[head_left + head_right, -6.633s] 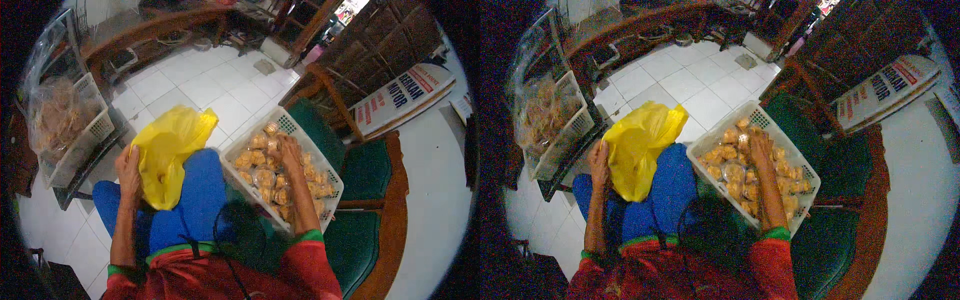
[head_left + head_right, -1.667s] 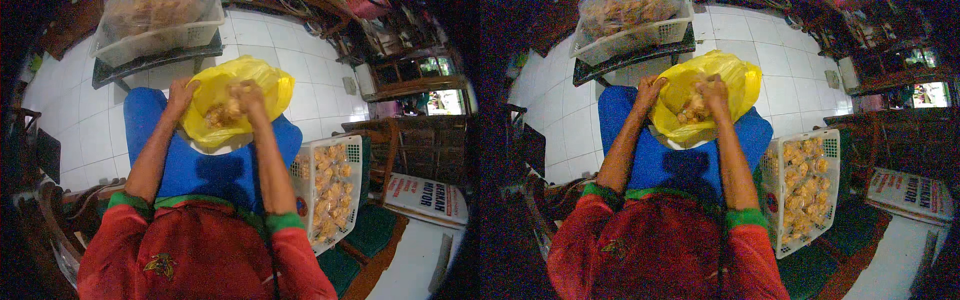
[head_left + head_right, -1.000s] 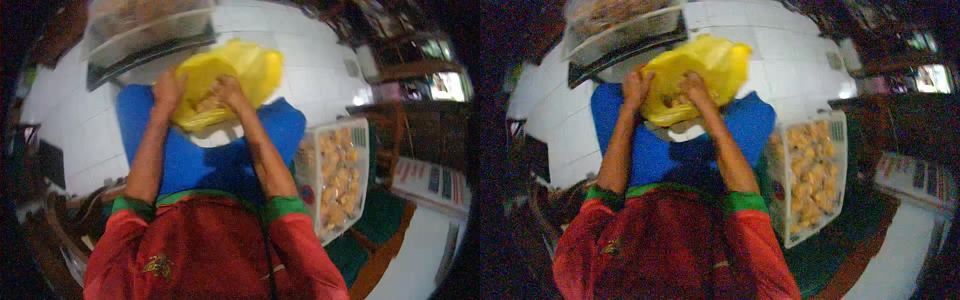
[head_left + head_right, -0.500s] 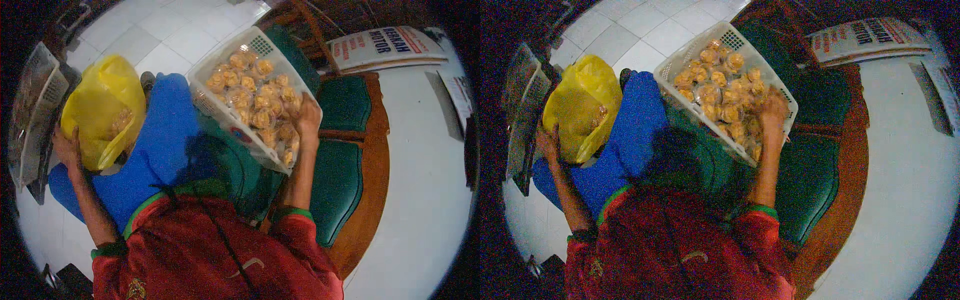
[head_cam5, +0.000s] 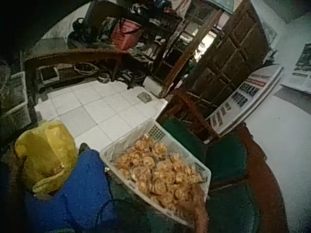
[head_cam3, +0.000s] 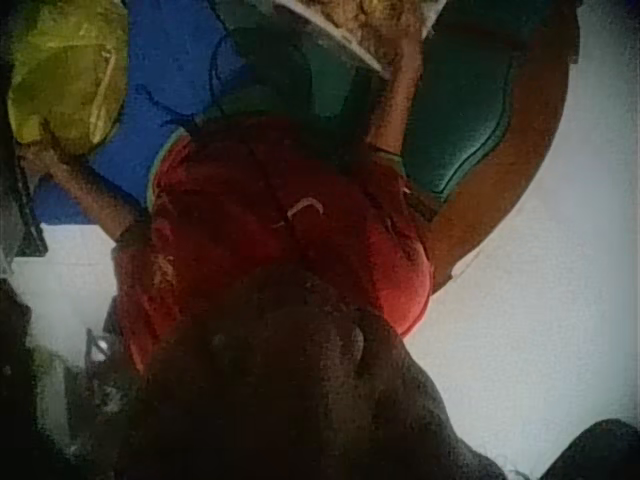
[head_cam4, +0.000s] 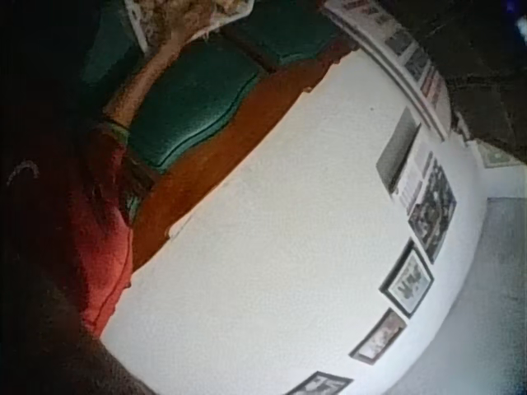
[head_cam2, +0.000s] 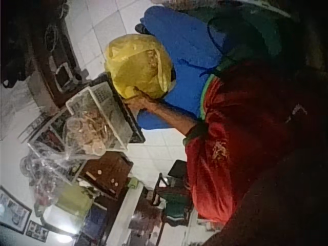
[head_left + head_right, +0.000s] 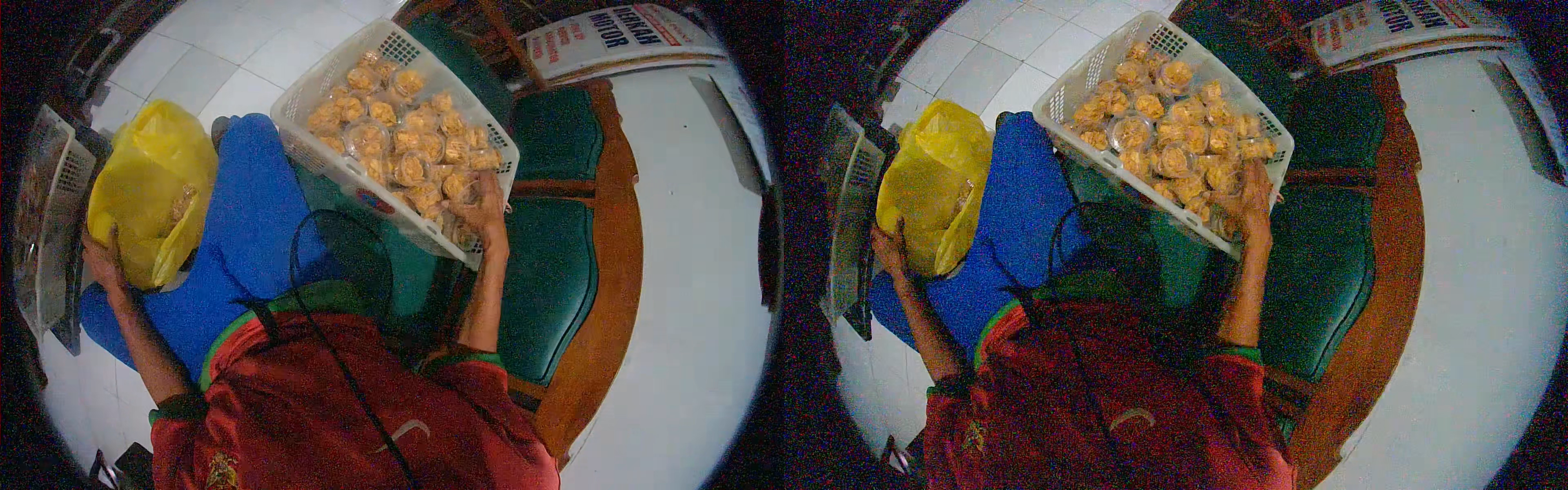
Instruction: Transferring individually packaged snacks from a large yellow plastic bag into a white plastic storage basket.
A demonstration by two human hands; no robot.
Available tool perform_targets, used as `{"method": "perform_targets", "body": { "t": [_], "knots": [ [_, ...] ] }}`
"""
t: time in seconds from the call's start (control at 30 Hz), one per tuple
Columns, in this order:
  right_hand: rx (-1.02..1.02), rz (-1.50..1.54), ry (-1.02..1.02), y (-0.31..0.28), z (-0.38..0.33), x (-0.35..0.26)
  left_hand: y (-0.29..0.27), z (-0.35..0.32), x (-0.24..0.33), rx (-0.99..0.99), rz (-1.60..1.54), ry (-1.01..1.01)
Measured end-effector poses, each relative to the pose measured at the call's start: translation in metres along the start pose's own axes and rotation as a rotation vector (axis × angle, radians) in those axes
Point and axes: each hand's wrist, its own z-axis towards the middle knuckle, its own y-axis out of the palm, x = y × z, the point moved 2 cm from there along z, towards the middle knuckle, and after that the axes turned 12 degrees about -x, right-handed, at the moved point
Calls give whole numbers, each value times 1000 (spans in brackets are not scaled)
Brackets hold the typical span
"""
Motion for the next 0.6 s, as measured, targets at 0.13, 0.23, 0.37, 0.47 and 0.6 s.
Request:
{"method": "perform_targets", "body": {
  "t": [0.13,0.23,0.37,0.47,0.6],
  "knots": [
    [-344,-43,39,-16,32,-17,-6,-6,-22,-2,9,-59],
    [-238,-84,7,-10,12,-18,-4,-3,-18,37,-5,-168],
    [-198,-97,131,-5,-13,-8,-16,-25,16,-71,-51,-232],
    [110,-153,-64,-58,-8,-86,-3,-40,-6,-55,-190,-325],
    [-34,481,-293,-110,20,-217,10,-26,-9,-207,-338,-325]
  ]
}}
